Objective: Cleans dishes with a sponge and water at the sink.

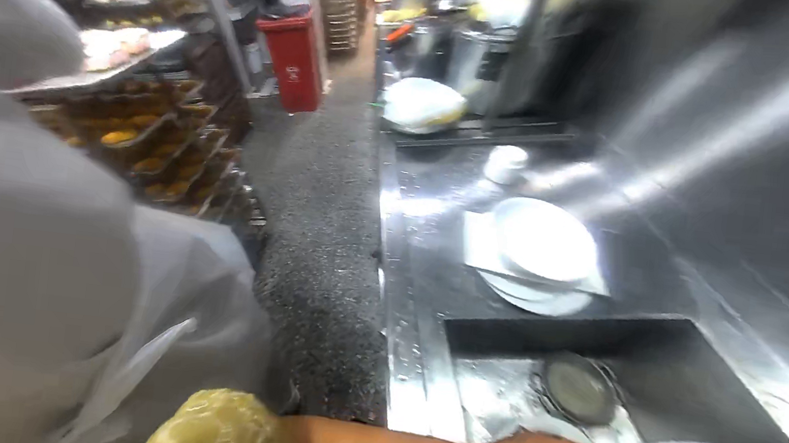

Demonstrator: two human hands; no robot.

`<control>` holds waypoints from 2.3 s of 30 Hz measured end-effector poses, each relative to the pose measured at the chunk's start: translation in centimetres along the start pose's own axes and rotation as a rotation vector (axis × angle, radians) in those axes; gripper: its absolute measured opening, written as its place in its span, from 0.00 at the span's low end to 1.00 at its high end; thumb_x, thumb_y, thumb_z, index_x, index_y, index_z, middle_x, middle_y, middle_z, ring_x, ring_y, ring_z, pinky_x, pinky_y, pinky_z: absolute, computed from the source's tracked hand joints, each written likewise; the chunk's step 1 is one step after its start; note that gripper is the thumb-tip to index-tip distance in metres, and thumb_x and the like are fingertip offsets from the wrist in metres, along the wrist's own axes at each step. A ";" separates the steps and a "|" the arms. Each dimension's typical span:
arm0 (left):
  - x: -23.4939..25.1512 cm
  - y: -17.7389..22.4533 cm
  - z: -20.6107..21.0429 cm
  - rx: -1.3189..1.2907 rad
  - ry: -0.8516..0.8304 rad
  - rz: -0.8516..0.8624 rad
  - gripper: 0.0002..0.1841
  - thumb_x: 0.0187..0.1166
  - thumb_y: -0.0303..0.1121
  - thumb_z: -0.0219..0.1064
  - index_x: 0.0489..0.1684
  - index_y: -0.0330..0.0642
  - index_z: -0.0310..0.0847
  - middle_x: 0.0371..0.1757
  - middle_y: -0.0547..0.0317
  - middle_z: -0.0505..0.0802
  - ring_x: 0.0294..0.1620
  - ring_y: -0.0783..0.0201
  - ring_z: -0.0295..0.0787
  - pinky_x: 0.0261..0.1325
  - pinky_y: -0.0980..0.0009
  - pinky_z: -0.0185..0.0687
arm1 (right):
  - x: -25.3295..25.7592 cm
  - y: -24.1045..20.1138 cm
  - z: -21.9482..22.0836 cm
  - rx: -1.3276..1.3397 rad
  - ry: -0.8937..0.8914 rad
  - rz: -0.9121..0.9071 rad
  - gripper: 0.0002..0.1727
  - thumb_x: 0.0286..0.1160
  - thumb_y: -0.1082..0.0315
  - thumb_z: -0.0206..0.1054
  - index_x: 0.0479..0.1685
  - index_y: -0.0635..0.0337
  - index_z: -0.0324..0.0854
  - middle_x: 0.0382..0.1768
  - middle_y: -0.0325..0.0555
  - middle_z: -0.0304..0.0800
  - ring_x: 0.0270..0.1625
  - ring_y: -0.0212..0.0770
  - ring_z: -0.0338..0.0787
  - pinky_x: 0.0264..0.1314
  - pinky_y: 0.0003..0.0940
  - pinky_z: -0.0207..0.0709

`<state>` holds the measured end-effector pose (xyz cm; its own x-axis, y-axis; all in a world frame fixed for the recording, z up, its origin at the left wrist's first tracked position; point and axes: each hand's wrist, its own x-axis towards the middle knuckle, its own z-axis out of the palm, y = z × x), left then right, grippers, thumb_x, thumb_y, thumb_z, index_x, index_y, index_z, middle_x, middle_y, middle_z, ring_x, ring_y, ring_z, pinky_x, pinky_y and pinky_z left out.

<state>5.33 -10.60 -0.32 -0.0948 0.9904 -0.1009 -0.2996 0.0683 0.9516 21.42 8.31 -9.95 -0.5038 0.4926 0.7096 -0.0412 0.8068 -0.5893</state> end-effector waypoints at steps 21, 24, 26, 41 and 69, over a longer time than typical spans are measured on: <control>19.6 7.4 -4.2 1.174 0.169 0.621 0.21 0.82 0.17 0.58 0.73 0.35 0.82 0.68 0.40 0.90 0.67 0.43 0.90 0.73 0.45 0.80 | -0.6 -9.2 5.6 0.324 0.612 1.164 0.35 0.72 0.77 0.60 0.84 0.71 0.59 0.73 0.68 0.72 0.61 0.47 0.86 0.58 0.45 0.85; 24.7 3.3 -2.7 1.231 0.142 0.558 0.24 0.81 0.16 0.56 0.76 0.36 0.80 0.72 0.38 0.87 0.73 0.39 0.85 0.77 0.44 0.76 | -0.8 -9.6 5.3 0.367 0.599 1.160 0.34 0.73 0.79 0.59 0.84 0.73 0.59 0.70 0.67 0.73 0.57 0.43 0.87 0.55 0.40 0.86; 27.5 1.5 -2.5 1.311 0.132 0.427 0.25 0.85 0.19 0.52 0.82 0.38 0.74 0.77 0.37 0.83 0.78 0.38 0.79 0.81 0.45 0.70 | -0.8 -9.8 4.6 0.369 0.614 1.166 0.34 0.73 0.79 0.59 0.84 0.71 0.60 0.69 0.65 0.75 0.54 0.42 0.89 0.51 0.39 0.88; 23.0 -13.3 -0.9 1.552 -0.441 -0.629 0.19 0.85 0.30 0.61 0.69 0.26 0.78 0.71 0.29 0.83 0.73 0.32 0.80 0.72 0.36 0.74 | -6.1 -10.9 -2.2 0.304 0.946 1.402 0.27 0.75 0.74 0.59 0.76 0.66 0.68 0.51 0.52 0.85 0.43 0.42 0.92 0.39 0.35 0.89; 12.9 1.6 -4.9 0.837 0.212 0.066 0.21 0.94 0.36 0.45 0.63 0.29 0.81 0.47 0.43 0.92 0.51 0.57 0.91 0.62 0.55 0.84 | 2.6 -8.8 12.8 -0.202 0.347 0.563 0.27 0.73 0.77 0.62 0.75 0.72 0.78 0.79 0.69 0.76 0.81 0.66 0.77 0.82 0.60 0.71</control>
<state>-1.06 1.65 -1.52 -0.2878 0.9576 -0.0109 0.5022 0.1606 0.8497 9.43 -1.73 -7.87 -0.0949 0.9032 0.4187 0.3244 0.4257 -0.8447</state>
